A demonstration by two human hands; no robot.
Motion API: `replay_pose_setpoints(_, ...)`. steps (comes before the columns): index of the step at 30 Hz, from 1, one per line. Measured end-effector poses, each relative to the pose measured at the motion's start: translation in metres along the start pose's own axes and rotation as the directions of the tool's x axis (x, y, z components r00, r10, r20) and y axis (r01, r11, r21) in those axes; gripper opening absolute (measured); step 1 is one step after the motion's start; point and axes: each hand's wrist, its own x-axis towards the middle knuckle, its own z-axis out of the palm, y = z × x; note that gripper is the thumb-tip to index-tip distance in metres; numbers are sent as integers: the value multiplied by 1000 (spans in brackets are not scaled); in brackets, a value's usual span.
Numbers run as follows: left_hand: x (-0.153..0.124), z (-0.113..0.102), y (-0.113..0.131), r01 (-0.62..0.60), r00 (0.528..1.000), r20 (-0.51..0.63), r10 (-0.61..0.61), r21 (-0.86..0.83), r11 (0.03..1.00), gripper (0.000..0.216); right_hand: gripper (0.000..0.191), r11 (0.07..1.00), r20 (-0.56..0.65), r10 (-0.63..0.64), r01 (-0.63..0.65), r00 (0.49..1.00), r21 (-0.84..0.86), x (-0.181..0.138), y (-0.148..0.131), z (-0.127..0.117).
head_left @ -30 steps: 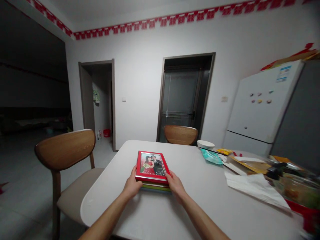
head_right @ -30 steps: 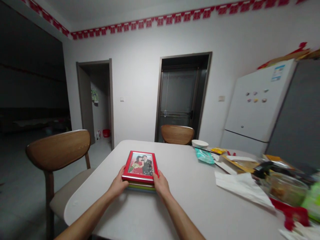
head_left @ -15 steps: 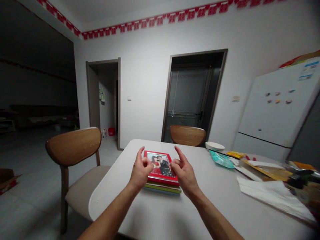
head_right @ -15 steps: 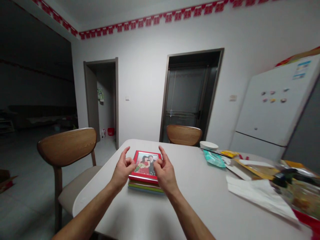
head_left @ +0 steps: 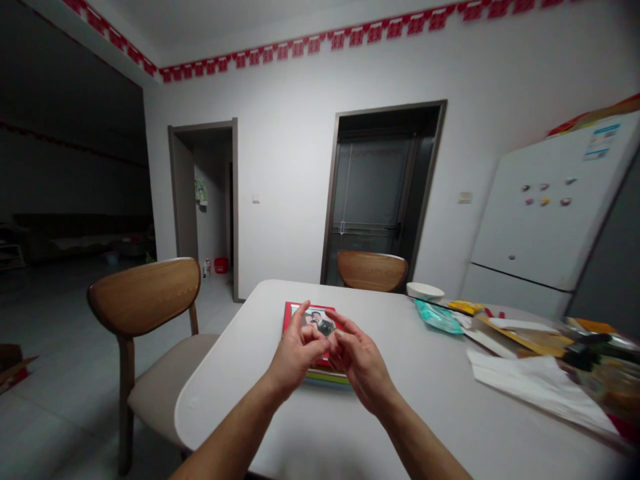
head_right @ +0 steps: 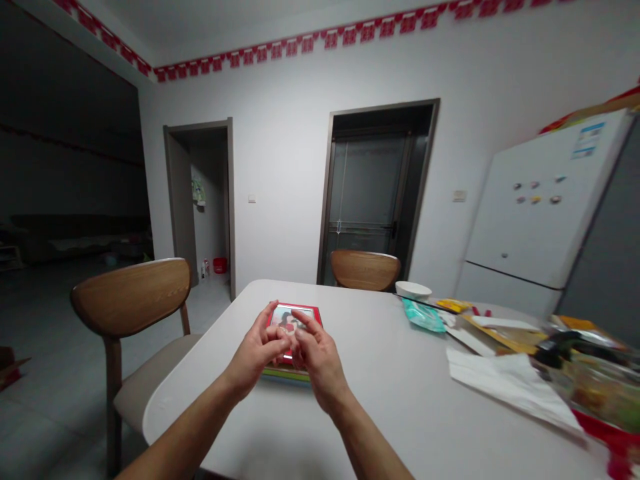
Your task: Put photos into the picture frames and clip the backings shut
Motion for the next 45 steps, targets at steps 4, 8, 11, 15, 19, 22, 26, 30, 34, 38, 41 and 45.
replay_pose_setpoints(4,2,-3,2,86,996,-9,-86,10,996,48,31,992,-98,99,-91,990,83,3,2,-7)
replay_pose_setpoints(8,2,0,8,125,992,27,-126,29,992,54,47,989,-21,116,-113,993,97,2,-6,0)
replay_pose_setpoints(11,1,3,8,139,989,49,-141,55,989,62,52,992,39,125,-125,991,-3,0,-7,6)
replay_pose_setpoints(15,0,4,2,145,987,55,-151,88,985,66,56,979,54,166,-157,985,-133,-1,-3,8)
replay_pose_setpoints(19,-2,4,-3,156,985,52,-165,137,978,66,58,963,49,191,-177,980,-205,-1,1,7)
replay_pose_setpoints(22,-3,3,-6,153,986,28,-162,199,968,66,57,952,54,180,-160,982,-262,0,5,5)
replay_pose_setpoints(26,1,-8,-11,94,992,-109,-60,331,939,52,51,811,-45,10,-35,999,-584,12,13,-11)
replay_pose_setpoints(30,10,-29,-29,70,954,-289,85,487,871,22,30,480,-114,-158,-25,981,-877,27,28,-48)
replay_pose_setpoints(34,12,-39,-55,130,952,-301,59,570,811,26,38,421,-157,-103,-100,982,-902,28,52,-77)
replay_pose_setpoints(38,13,-42,-68,173,937,-344,58,604,778,39,46,412,-221,-81,-169,972,-895,28,66,-85)
replay_pose_setpoints(41,17,-46,-69,219,921,-388,32,586,780,41,46,434,-279,-80,-219,957,-874,33,67,-86)
replay_pose_setpoints(45,11,-45,-68,208,927,-375,4,525,825,30,43,514,-325,-86,-237,942,-825,32,63,-87)
